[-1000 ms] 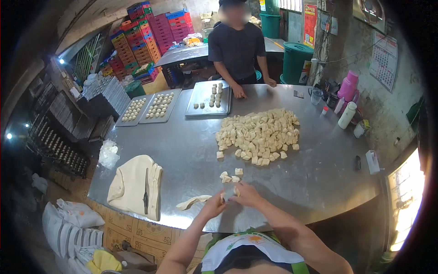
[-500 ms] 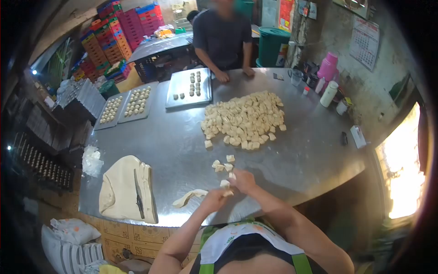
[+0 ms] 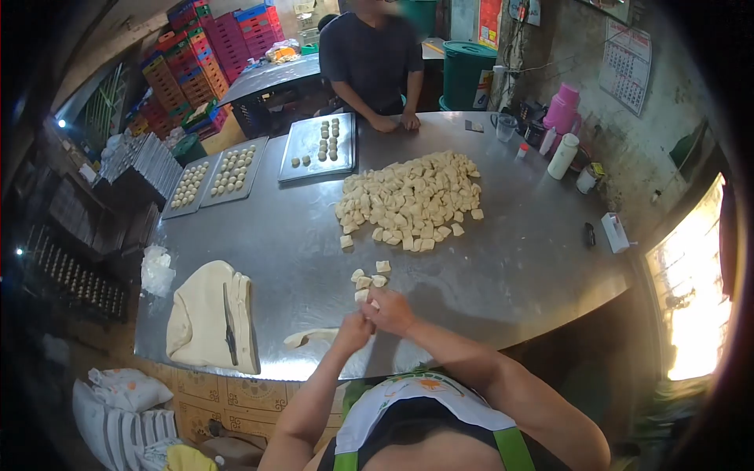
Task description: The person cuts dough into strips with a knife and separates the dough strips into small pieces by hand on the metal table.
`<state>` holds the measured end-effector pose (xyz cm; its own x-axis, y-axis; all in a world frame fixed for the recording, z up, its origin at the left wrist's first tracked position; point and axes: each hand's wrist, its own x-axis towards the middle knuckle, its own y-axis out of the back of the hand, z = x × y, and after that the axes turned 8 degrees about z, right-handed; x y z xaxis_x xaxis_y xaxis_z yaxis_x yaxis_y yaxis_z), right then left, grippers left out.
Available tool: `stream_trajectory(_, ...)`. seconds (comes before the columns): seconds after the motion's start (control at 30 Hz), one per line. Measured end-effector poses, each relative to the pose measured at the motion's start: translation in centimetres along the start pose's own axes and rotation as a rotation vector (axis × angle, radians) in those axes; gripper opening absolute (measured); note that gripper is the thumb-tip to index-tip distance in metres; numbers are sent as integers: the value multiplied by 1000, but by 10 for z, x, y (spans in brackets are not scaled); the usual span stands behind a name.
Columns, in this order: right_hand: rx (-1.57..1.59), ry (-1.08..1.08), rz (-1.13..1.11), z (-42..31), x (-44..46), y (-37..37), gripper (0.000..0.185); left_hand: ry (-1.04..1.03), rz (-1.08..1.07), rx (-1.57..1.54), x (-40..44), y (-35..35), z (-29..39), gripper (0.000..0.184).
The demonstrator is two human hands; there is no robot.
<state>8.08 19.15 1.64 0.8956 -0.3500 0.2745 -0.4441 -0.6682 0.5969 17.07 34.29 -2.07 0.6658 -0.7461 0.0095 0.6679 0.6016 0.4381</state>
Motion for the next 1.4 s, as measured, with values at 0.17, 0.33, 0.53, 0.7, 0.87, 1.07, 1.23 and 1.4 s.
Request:
stream_trajectory(0.17,-313,-114,-102,37,1,12,44,-102,-52,100,-27,5,41,28)
stream_trajectory(0.33,-17,196,-107,23,-8,-7,39,-137,462,-87,-20,-13,-4,32)
stream_trajectory(0.53,322,138,-42,-7,3,-13,34,-174,382,95,-17,17,-4,24)
stream_trajectory(0.7,-51,-16,-38,1,10,-5,34,-117,-8,276,-21,7,21,18)
stream_trajectory(0.87,-342,-81,78,21,5,10,35,21,-160,-75,-13,19,29,20)
stream_trajectory(1.07,124,132,-23,-5,-4,-3,39,-488,379,-17,17,3,8,25)
stream_trajectory(1.23,167,-17,104,-8,2,0,43,39,-52,-210,11,2,-21,33)
stream_trajectory(1.4,-240,-191,-6,48,3,19,40,-28,-322,459,1,-6,32,38)
